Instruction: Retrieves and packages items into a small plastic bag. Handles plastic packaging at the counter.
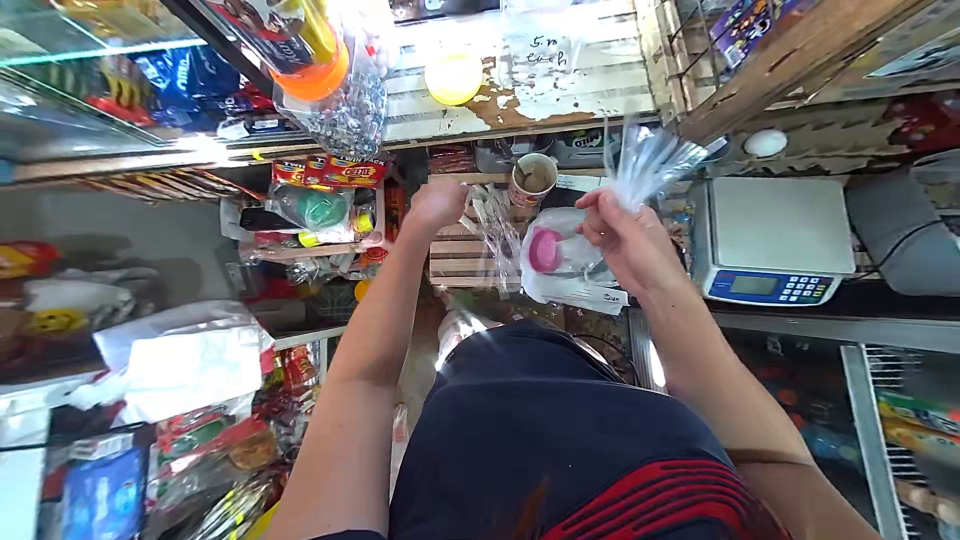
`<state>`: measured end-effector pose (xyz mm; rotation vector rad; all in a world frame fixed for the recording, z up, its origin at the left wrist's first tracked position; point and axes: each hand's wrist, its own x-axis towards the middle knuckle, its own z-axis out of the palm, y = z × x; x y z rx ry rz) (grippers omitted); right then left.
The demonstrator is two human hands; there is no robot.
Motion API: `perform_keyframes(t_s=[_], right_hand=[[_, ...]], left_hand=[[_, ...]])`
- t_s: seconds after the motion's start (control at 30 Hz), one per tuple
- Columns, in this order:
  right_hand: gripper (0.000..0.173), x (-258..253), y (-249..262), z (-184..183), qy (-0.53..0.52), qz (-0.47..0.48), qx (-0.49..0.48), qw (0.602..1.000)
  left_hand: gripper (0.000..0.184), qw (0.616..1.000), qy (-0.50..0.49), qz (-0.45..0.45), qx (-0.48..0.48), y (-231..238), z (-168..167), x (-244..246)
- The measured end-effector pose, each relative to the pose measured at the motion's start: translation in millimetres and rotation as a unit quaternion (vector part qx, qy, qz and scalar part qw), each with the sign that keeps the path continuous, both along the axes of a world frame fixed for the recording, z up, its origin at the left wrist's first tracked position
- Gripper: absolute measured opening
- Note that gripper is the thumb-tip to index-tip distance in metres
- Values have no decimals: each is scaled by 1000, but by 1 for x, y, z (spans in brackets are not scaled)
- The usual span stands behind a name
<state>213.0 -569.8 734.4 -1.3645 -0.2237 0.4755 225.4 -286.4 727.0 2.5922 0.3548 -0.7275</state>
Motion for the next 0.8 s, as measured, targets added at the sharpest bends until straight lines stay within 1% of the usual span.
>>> perform_keyframes(t_s=[0.1, 0.2, 0.23, 0.27, 0.3, 0.33, 0.37, 0.5, 0.57, 0.63, 0.7, 0.73, 0.8], right_hand=[[33, 9, 24, 5, -66, 18, -57, 996], [24, 24, 51, -3, -191, 59, -70, 977], [30, 27, 60, -8, -223, 68, -63, 970], [40, 28, 70, -11, -248, 71, -63, 964], [48, 28, 79, -14, -262, 72, -72, 960], [52, 27, 87, -15, -268, 68, -84, 957], [51, 26, 93, -15, -266, 61, -90, 958], [29, 27, 101, -18, -274, 37, -79, 958], [29, 28, 95, -17, -239, 50, -64, 968], [31, 32, 89, -16, -171, 44, -39, 984], [30, 38, 83, -14, -102, 27, -7, 994], [33, 41, 79, -12, -69, 18, 16, 997], [35, 44, 76, -3, 8, -19, 69, 997]], left_hand=[[44, 998, 13, -65, 13, 5, 43, 0], [42, 990, -10, -140, -16, 6, 81, -4], [42, 988, -21, -150, -29, 4, 92, -5], [40, 987, -33, -152, -44, 2, 101, -7], [39, 985, -44, -154, -59, 0, 109, -9], [39, 983, -57, -158, -76, -3, 115, -10], [38, 980, -69, -162, -92, -6, 118, -11], [39, 976, -96, -142, -134, -12, 123, -15], [40, 980, -100, -119, -123, -11, 121, -18], [39, 982, -138, -112, -69, -5, 117, -20], [38, 980, -164, -111, -12, 1, 116, -23], [37, 980, -166, -112, 12, 2, 117, -25], [37, 978, -171, -115, 36, -1, 121, -31]])
